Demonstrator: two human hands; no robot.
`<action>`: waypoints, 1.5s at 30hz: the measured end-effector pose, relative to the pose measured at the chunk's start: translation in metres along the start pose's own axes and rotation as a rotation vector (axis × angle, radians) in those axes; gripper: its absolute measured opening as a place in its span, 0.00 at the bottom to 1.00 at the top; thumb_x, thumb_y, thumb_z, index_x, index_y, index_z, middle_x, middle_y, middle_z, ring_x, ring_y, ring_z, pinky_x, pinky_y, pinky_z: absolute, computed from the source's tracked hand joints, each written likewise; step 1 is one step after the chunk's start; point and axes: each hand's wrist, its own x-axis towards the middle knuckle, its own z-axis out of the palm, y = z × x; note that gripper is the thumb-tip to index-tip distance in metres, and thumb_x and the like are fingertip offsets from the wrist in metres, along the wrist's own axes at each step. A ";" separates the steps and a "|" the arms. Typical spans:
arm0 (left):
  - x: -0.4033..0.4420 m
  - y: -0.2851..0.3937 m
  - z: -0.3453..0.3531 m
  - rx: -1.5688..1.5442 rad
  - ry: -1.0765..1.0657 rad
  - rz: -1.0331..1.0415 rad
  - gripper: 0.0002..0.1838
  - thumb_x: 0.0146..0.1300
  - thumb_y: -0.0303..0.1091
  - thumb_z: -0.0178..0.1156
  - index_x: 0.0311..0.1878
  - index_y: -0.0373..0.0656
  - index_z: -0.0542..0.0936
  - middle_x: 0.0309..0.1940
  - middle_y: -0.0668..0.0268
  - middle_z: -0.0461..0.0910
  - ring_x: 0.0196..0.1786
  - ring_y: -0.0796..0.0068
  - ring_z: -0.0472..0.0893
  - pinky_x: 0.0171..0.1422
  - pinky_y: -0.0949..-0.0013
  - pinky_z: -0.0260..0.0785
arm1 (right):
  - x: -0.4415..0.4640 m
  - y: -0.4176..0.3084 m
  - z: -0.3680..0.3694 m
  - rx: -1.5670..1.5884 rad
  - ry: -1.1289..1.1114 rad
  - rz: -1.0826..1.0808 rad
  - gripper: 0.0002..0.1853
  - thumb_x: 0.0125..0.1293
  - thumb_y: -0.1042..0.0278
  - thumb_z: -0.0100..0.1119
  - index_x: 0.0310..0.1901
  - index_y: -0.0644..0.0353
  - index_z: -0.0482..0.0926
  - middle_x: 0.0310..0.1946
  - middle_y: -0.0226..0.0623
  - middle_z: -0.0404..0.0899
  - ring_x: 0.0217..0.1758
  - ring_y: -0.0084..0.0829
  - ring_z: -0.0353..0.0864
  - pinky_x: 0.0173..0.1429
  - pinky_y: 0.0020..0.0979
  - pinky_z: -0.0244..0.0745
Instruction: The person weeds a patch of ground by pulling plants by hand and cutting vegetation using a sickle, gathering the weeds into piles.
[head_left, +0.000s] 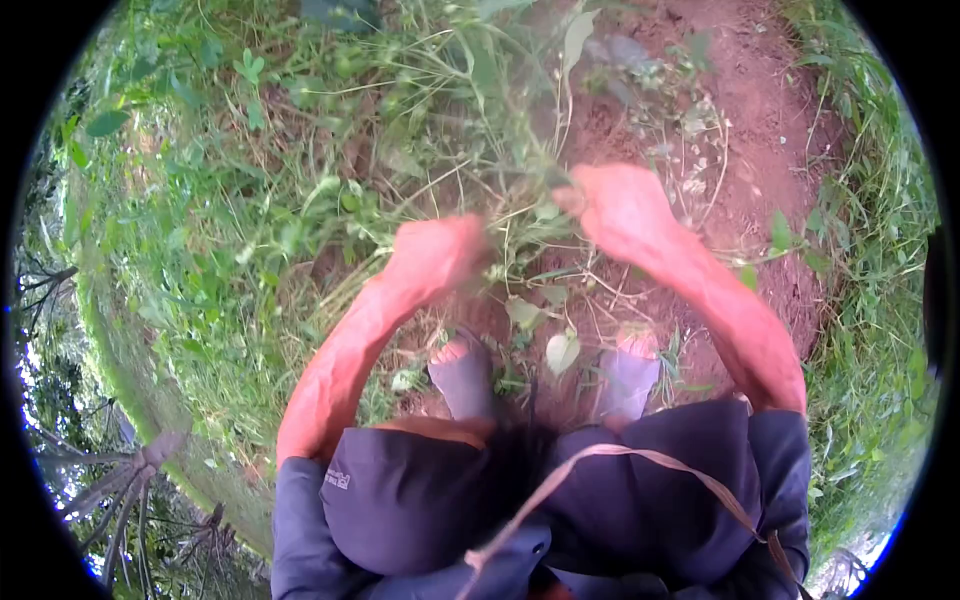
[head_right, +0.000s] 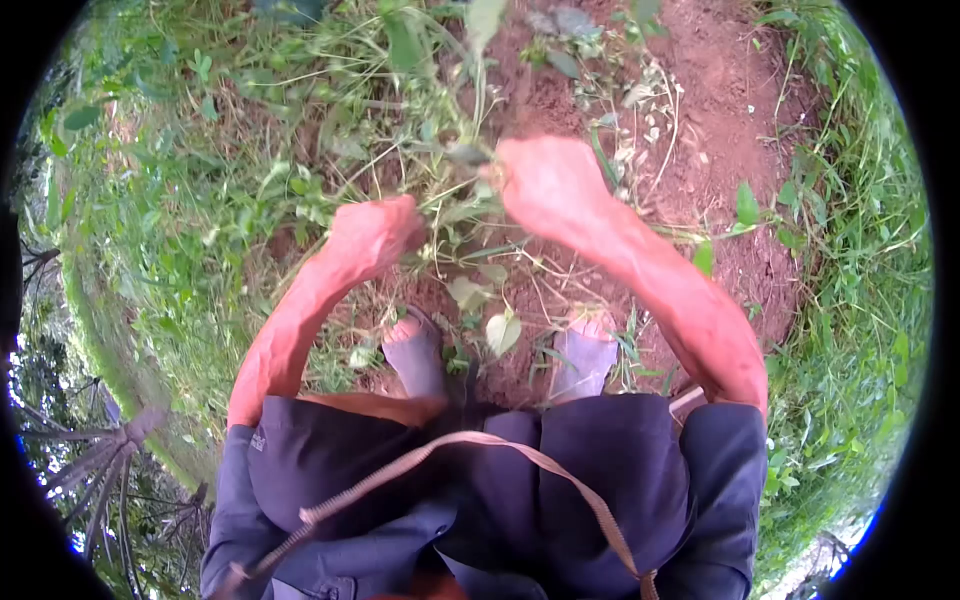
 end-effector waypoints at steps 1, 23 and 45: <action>-0.010 -0.003 0.011 -0.004 0.195 0.023 0.44 0.49 0.51 0.70 0.67 0.45 0.62 0.67 0.49 0.61 0.56 0.60 0.76 0.55 0.51 0.66 | -0.014 -0.004 0.013 -0.035 0.028 -0.018 0.34 0.58 0.43 0.55 0.64 0.50 0.65 0.56 0.49 0.68 0.51 0.45 0.76 0.53 0.40 0.75; 0.065 -0.067 0.040 -0.031 0.683 0.358 0.15 0.60 0.42 0.53 0.45 0.44 0.75 0.27 0.49 0.79 0.32 0.45 0.79 0.35 0.49 0.70 | 0.101 -0.006 0.075 -0.040 0.569 -0.365 0.15 0.67 0.56 0.52 0.43 0.62 0.72 0.24 0.50 0.78 0.27 0.50 0.80 0.32 0.48 0.75; -0.017 -0.202 0.163 -1.115 1.527 -0.208 0.36 0.61 0.45 0.62 0.64 0.28 0.65 0.61 0.43 0.69 0.61 0.53 0.71 0.65 0.56 0.63 | -0.011 0.059 0.064 0.081 1.170 -0.249 0.20 0.66 0.59 0.56 0.53 0.63 0.75 0.47 0.47 0.78 0.53 0.44 0.77 0.60 0.41 0.72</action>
